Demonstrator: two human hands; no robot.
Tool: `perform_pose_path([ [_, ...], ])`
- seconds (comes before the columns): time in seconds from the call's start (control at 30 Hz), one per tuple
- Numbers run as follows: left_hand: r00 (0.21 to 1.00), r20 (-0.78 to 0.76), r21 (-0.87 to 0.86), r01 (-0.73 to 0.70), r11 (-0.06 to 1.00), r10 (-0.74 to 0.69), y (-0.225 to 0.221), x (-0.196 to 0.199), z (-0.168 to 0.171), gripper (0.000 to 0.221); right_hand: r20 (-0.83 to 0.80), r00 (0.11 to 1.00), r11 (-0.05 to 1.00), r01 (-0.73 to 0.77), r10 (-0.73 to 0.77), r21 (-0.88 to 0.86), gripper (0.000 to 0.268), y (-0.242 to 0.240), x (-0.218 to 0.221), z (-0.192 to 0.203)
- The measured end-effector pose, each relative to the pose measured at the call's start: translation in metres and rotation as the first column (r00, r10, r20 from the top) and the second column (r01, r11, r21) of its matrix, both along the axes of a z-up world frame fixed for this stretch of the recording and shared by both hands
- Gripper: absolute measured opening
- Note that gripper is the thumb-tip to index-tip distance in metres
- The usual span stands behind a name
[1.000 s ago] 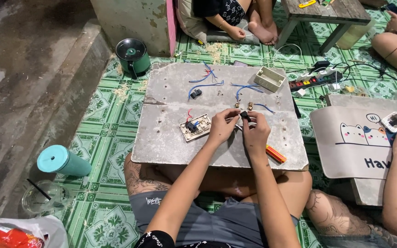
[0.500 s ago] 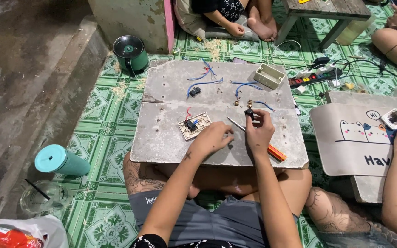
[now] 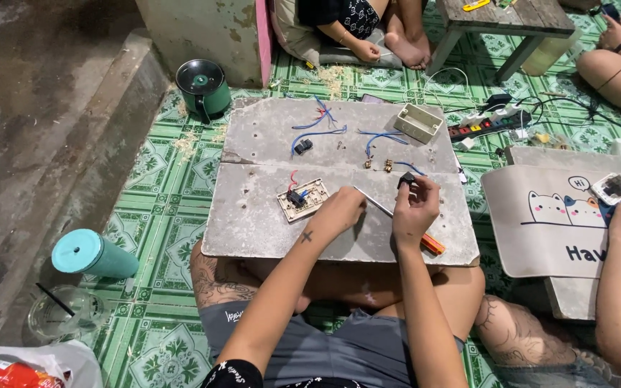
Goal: The person adjusts screws on an electronic switch with a screwdriver and organizes wires on a makeshift workbench.
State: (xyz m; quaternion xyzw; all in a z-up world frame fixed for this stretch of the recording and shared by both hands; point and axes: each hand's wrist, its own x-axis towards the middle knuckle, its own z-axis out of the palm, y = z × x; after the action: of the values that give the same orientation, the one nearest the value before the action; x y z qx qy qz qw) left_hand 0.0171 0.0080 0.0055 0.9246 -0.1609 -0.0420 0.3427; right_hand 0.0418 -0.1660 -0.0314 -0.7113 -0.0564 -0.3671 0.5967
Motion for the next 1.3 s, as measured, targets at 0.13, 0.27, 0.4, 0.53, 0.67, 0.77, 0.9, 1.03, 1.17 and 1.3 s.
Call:
perform_pose_path([
  [0.13,0.996,0.081,-0.057,-0.017,0.998,0.022,-0.014,0.04,0.0,0.019,0.019,0.999,0.999,0.026,-0.026,-0.02,0.021,0.002,-0.003,0.006],
  [0.27,0.968,0.217,-0.025,-0.126,0.992,0.128,-0.029,0.1,-0.038,0.016,0.072,0.996,0.967,0.066,-0.05,-0.245,0.022,0.014,-0.012,0.018],
  [0.4,0.946,0.268,-0.016,-0.183,0.983,0.181,-0.03,0.113,-0.052,0.024,0.097,0.994,0.942,0.072,-0.042,-0.328,0.024,0.014,-0.016,0.02],
  [0.53,0.902,0.366,-0.118,-0.198,0.973,0.228,-0.019,0.081,-0.025,0.022,0.111,0.992,0.907,0.105,-0.065,-0.407,0.026,0.014,-0.014,0.021],
  [0.67,0.821,0.501,-0.368,-0.083,0.926,0.273,-0.011,0.032,-0.016,0.014,0.009,0.998,0.849,0.062,-0.067,-0.525,0.026,0.015,-0.009,0.008],
  [0.77,0.81,0.522,-0.398,-0.047,0.916,0.268,0.0,-0.014,0.002,0.013,-0.049,0.996,0.809,0.03,-0.073,-0.588,0.024,0.012,0.002,-0.009],
  [0.9,0.793,0.548,-0.446,0.008,0.895,0.266,0.019,-0.06,0.006,0.019,-0.163,0.982,0.774,-0.027,-0.099,-0.633,0.021,0.002,0.009,-0.021],
  [1.03,0.78,0.533,-0.535,0.012,0.845,0.327,0.056,-0.083,-0.003,0.027,-0.193,0.974,0.765,-0.034,-0.119,-0.643,0.027,0.006,0.005,-0.012],
  [1.17,0.641,0.61,-0.5,-0.145,0.854,0.466,0.104,-0.096,0.014,0.024,-0.035,0.993,0.768,0.062,-0.109,-0.637,0.035,0.011,-0.014,0.013],
  [1.3,0.509,0.641,-0.318,-0.504,0.803,0.574,0.158,-0.107,0.004,0.03,0.147,0.986,0.818,0.144,-0.073,-0.556,0.037,-0.03,-0.027,0.007],
])
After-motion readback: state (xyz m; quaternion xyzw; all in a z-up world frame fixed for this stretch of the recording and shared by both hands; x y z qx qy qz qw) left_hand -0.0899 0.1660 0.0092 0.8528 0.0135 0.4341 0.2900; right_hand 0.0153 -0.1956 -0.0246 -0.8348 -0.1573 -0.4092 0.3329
